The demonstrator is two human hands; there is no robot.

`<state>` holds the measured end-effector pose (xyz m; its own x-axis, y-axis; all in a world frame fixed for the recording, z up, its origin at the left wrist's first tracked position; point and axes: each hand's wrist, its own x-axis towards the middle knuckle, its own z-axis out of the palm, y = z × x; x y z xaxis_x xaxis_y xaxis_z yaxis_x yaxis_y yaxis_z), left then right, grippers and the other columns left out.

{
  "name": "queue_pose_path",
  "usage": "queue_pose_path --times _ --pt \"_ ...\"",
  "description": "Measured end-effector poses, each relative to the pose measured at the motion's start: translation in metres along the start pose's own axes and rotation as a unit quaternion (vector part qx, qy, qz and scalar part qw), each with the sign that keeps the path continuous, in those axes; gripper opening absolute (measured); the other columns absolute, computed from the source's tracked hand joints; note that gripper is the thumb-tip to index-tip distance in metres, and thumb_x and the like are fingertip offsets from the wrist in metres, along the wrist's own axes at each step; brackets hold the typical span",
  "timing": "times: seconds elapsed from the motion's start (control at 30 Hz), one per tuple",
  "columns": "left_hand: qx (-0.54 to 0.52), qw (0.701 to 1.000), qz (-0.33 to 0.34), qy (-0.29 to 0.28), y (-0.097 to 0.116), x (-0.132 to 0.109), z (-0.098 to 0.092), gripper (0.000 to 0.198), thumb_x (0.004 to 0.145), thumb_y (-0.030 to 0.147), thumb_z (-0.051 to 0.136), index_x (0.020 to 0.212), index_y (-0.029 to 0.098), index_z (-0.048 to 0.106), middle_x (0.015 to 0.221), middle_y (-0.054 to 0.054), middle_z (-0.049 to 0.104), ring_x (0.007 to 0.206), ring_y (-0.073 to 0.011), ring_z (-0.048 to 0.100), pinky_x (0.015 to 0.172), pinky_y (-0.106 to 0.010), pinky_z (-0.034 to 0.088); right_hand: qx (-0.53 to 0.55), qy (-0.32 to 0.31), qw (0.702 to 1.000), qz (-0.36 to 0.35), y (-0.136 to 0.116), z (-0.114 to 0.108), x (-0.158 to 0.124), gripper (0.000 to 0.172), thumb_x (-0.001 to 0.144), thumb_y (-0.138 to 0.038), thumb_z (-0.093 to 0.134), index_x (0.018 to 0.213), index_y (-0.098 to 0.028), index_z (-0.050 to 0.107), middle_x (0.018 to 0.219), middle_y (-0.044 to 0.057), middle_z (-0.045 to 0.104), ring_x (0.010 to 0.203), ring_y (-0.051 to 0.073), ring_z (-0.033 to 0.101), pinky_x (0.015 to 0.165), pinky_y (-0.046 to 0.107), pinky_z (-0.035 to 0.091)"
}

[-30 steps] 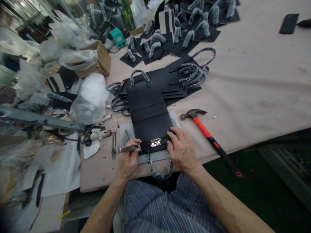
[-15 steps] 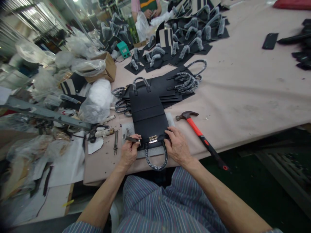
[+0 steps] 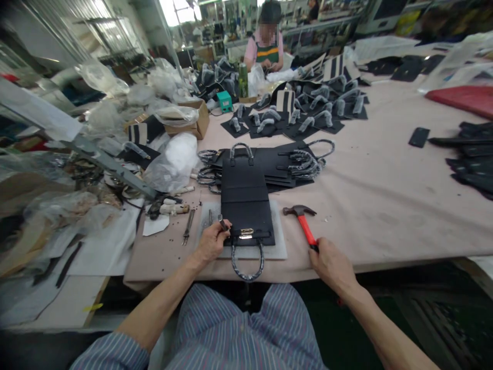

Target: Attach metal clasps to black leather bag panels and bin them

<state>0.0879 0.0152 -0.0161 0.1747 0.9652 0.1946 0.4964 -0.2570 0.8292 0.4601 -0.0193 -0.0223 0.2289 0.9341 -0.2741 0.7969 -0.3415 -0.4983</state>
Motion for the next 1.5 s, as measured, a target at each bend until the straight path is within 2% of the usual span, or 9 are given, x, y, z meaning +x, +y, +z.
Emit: queue_pose_path --times 0.17,0.27,0.43,0.53,0.77,0.9,1.07,1.27,1.5 --pt "0.002 1.000 -0.016 -0.006 0.001 -0.001 -0.001 0.018 0.086 0.012 0.053 0.100 0.021 0.062 0.092 -0.001 0.068 0.086 -0.0179 0.066 0.085 -0.032 0.053 0.341 -0.162 0.921 0.093 -0.034 -0.006 -0.015 0.020 0.072 -0.037 0.064 0.077 -0.022 0.051 0.064 -0.001 0.049 0.049 0.012 0.043 0.044 0.024 0.038" --pt "-0.008 1.000 -0.014 -0.007 0.002 -0.001 -0.002 0.016 0.087 0.013 0.052 0.097 0.022 0.061 0.092 -0.002 0.068 0.088 -0.0181 0.066 0.085 -0.031 0.052 0.430 -0.155 0.881 0.124 -0.067 -0.022 -0.030 0.027 0.074 -0.043 0.065 0.080 -0.023 0.048 0.061 -0.006 0.043 0.042 0.008 0.032 0.037 0.020 0.027" --pt "-0.010 1.000 -0.019 -0.008 0.001 -0.002 -0.001 0.015 0.087 0.014 0.052 0.097 0.022 0.061 0.090 -0.001 0.067 0.084 -0.0176 0.065 0.083 -0.030 0.051 0.259 0.020 0.955 -0.143 -0.133 -0.062 -0.053 0.041 0.096 -0.062 0.046 0.094 -0.022 0.056 0.059 -0.005 0.046 0.044 0.012 0.041 0.042 0.025 0.033" --pt "-0.008 1.000 -0.022 -0.007 0.002 -0.003 0.000 0.016 0.087 0.014 0.053 0.098 0.021 0.062 0.088 -0.001 0.067 0.083 -0.0175 0.065 0.082 -0.030 0.051 0.060 0.084 0.942 -0.320 -0.160 -0.073 -0.055 0.035 0.100 -0.051 0.043 0.080 -0.023 0.050 0.057 -0.002 0.049 0.047 0.014 0.045 0.047 0.028 0.030" --pt "-0.001 1.000 -0.015 -0.007 0.001 -0.001 -0.001 0.016 0.086 0.012 0.053 0.096 0.021 0.062 0.091 -0.002 0.069 0.085 -0.0184 0.066 0.083 -0.031 0.052 -0.059 0.093 0.912 -0.396 -0.196 -0.098 -0.062 0.033 0.101 -0.045 0.044 0.076 -0.024 0.048 0.055 -0.002 0.050 0.043 0.014 0.040 0.047 0.030 0.023" --pt "0.005 1.000 -0.013 -0.013 0.001 -0.001 -0.001 0.017 0.087 0.012 0.053 0.097 0.022 0.062 0.092 -0.002 0.069 0.088 -0.0186 0.066 0.085 -0.032 0.052 0.090 0.194 0.907 -0.362 -0.197 -0.092 -0.069 0.036 0.104 -0.050 0.037 0.083 -0.024 0.048 0.056 -0.002 0.050 0.045 0.014 0.045 0.047 0.029 0.029" --pt "0.021 0.999 -0.020 -0.027 -0.001 -0.003 -0.002 0.018 0.088 0.013 0.054 0.100 0.022 0.063 0.094 -0.003 0.070 0.088 -0.0196 0.067 0.086 -0.033 0.053 -0.071 0.011 0.925 -0.374 -0.184 -0.088 -0.064 0.038 0.100 -0.049 0.044 0.072 -0.024 0.047 0.051 -0.002 0.051 0.040 0.012 0.038 0.045 0.030 0.020" --pt "0.024 0.999 0.002 -0.023 -0.004 -0.001 -0.003 0.019 0.087 0.012 0.056 0.101 0.023 0.065 0.096 -0.002 0.071 0.092 -0.0197 0.068 0.088 -0.034 0.055 0.130 0.235 0.900 -0.343 -0.196 -0.098 -0.078 0.035 0.104 -0.049 0.039 0.082 -0.025 0.051 0.058 -0.001 0.053 0.045 0.015 0.047 0.046 0.029 0.032" --pt "0.026 0.999 0.042 -0.011 -0.007 0.000 -0.001 0.019 0.088 0.010 0.056 0.099 0.022 0.066 0.095 -0.003 0.071 0.097 -0.0207 0.068 0.098 -0.040 0.054 -0.114 -0.025 0.936 -0.332 -0.163 -0.070 -0.058 0.029 0.099 -0.043 0.043 0.078 -0.024 0.048 0.056 0.001 0.055 0.044 0.015 0.042 0.049 0.032 0.020"
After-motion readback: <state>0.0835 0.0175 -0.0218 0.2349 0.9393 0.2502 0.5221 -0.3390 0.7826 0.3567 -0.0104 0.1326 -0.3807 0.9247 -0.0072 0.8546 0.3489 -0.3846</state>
